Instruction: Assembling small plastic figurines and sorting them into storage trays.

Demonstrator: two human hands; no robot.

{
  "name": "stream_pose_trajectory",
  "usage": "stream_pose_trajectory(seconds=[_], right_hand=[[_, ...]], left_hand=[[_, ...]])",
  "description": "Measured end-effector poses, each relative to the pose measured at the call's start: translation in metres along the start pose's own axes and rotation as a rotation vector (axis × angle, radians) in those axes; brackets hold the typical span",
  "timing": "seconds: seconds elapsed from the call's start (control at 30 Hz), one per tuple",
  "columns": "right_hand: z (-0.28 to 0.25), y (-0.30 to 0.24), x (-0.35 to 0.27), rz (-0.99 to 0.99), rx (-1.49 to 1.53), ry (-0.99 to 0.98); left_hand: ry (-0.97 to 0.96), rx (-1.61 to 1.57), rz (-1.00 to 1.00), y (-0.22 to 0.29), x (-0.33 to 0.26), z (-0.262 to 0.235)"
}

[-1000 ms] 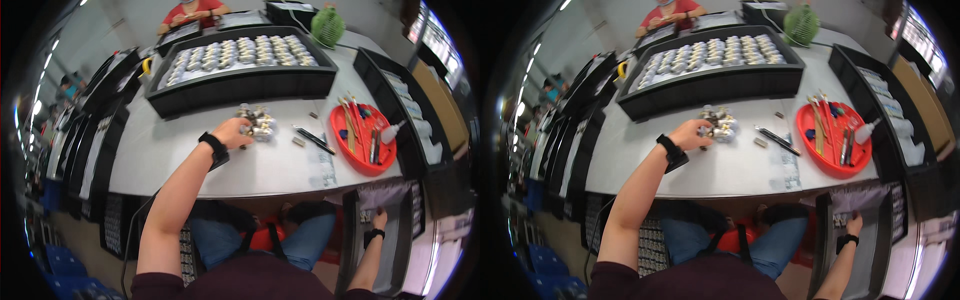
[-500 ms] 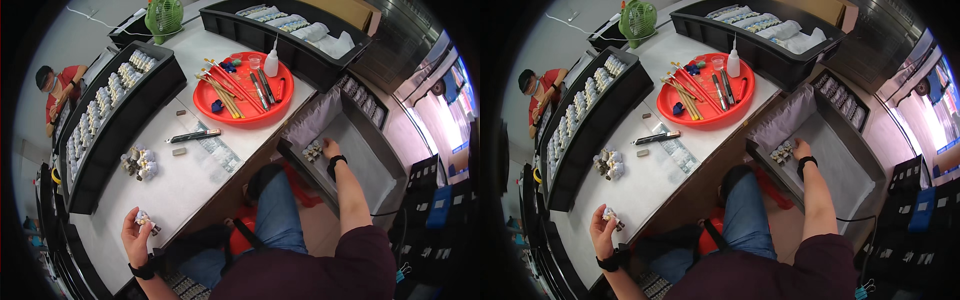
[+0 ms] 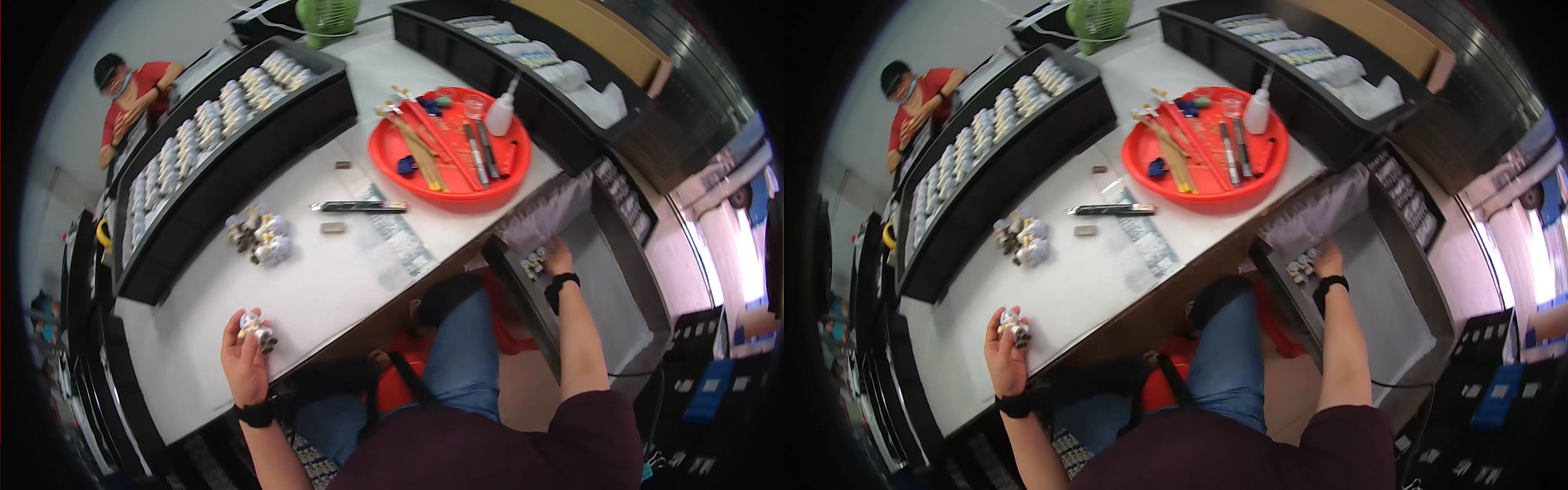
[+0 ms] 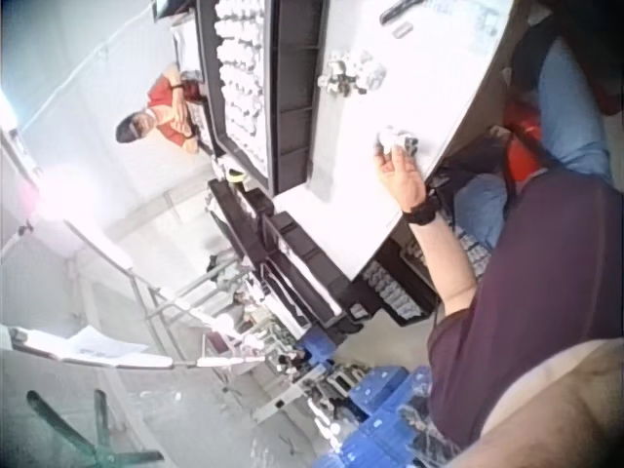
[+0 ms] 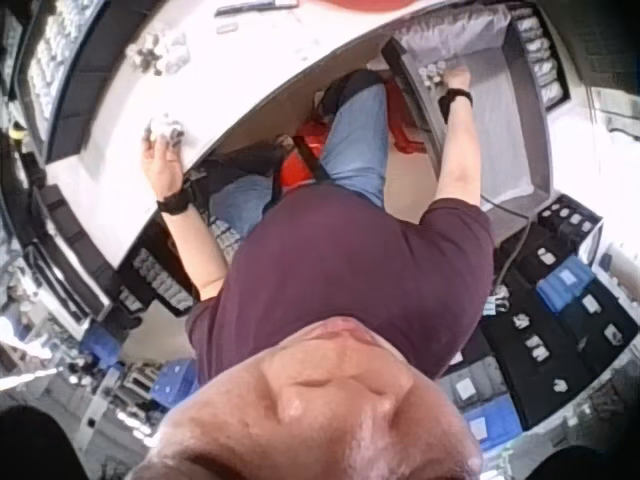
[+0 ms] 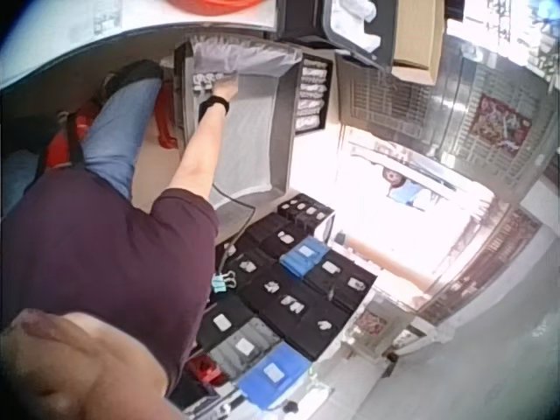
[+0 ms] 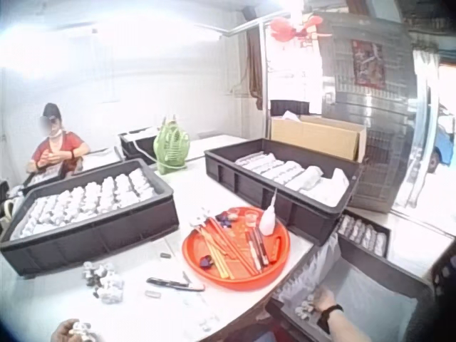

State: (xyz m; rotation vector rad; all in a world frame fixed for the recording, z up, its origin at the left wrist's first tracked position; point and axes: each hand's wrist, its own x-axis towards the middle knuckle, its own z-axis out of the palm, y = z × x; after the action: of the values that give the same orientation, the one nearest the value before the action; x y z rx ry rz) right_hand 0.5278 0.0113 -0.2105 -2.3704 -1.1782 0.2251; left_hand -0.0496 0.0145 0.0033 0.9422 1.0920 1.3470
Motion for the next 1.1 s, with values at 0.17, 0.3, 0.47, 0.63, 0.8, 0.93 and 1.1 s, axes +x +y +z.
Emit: stream_pose_trajectory(seconds=[0.17, 0.3, 0.47, 0.63, 0.8, 0.93, 1.1], right_hand=[[-0.046, -0.059, -0.012, -0.114, 0.495, 0.475], [-0.095, -0.185, -0.068, -0.195, 1.02, 0.277], [-0.09, -0.325, -0.161, -0.433, 1.187, -0.464], [-0.056, -0.393, -0.215, -0.485, 1.099, -1.073], [-0.036, -0.416, -0.219, -0.524, 1.065, -1.192], [-0.033, -0.414, -0.214, -0.426, 1.123, -1.204], [-0.034, -0.411, -0.216, -0.433, 1.097, -1.189]], left_hand=[[-0.063, -0.102, -0.036, -0.01, 0.007, 0.003], [-0.088, -0.158, -0.038, -0.01, 0.007, 0.005], [-0.098, -0.219, -0.004, -0.006, -0.002, -0.003], [-0.1, -0.226, -0.001, -0.008, -0.001, -0.002], [-0.119, -0.188, 0.031, -0.01, 0.0, -0.002], [-0.174, -0.18, -0.033, -0.009, 0.001, -0.009], [-0.167, -0.117, 0.029, -0.009, 0.001, -0.007]])
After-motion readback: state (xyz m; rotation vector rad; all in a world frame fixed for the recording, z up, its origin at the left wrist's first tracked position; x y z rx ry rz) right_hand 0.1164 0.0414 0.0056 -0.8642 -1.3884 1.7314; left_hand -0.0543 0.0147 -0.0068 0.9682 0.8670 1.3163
